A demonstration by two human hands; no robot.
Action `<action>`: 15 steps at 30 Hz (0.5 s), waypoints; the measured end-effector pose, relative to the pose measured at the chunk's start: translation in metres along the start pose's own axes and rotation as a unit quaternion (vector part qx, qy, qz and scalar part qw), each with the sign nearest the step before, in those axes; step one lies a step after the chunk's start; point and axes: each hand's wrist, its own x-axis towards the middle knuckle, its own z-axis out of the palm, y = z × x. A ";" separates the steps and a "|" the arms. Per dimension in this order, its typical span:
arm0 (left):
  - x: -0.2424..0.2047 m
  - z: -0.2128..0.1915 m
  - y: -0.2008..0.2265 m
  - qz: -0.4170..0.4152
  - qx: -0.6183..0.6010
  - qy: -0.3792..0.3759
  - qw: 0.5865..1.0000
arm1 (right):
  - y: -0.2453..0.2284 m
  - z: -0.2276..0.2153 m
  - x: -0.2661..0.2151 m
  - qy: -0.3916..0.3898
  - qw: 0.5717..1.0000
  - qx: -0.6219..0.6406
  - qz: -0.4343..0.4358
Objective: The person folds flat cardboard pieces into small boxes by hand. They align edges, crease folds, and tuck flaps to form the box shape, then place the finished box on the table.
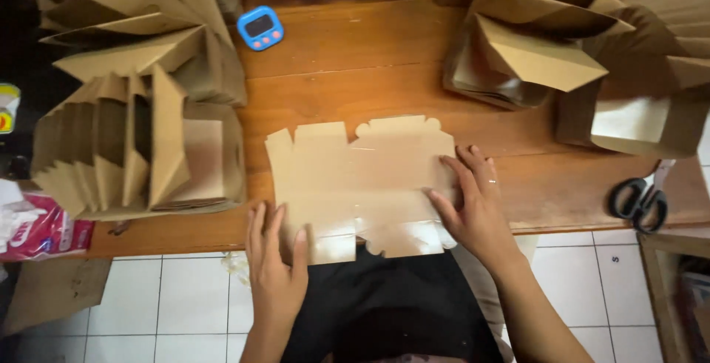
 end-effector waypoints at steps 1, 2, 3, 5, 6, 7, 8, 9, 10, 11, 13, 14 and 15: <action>-0.003 0.002 -0.004 -0.002 -0.001 0.003 1.000 | -0.003 0.003 0.004 -0.001 1.000 -0.002 -0.004; -0.005 0.003 -0.007 -0.010 -0.018 0.005 1.000 | -0.007 0.006 0.008 0.017 1.000 0.000 -0.009; -0.010 0.005 -0.010 -0.020 -0.034 0.007 0.999 | -0.009 0.009 0.010 0.032 0.999 0.002 -0.014; -0.005 0.008 -0.005 -0.011 -0.042 0.003 0.999 | -0.013 0.009 0.014 0.037 0.999 0.014 -0.025; -0.003 0.010 -0.002 0.002 -0.048 -0.003 0.999 | -0.015 0.008 0.015 0.043 0.998 0.026 -0.033; 0.000 0.010 -0.001 -0.002 -0.050 0.001 0.999 | -0.015 0.010 0.015 0.041 0.998 0.024 -0.038; 0.003 0.011 0.001 0.024 -0.043 0.012 0.999 | -0.014 0.012 0.016 0.037 0.999 0.016 -0.021; 0.006 0.010 0.002 0.051 -0.035 0.020 0.998 | -0.013 0.013 0.013 0.033 0.999 0.009 0.000; 0.009 0.010 0.002 0.048 -0.037 0.020 0.998 | -0.011 0.015 0.015 0.030 1.000 0.007 -0.001; 0.013 0.010 0.002 0.053 -0.062 0.005 0.997 | -0.010 0.018 0.016 0.036 0.999 0.005 0.012; 0.019 0.010 -0.002 0.058 -0.087 -0.010 0.994 | -0.009 0.021 0.020 0.042 0.999 0.003 0.026; 0.022 0.011 -0.005 0.080 -0.083 -0.027 0.993 | -0.010 0.021 0.024 0.039 0.999 0.001 0.032; 0.026 0.012 -0.008 0.103 -0.079 -0.045 0.990 | -0.010 0.021 0.028 0.038 0.999 -0.001 0.039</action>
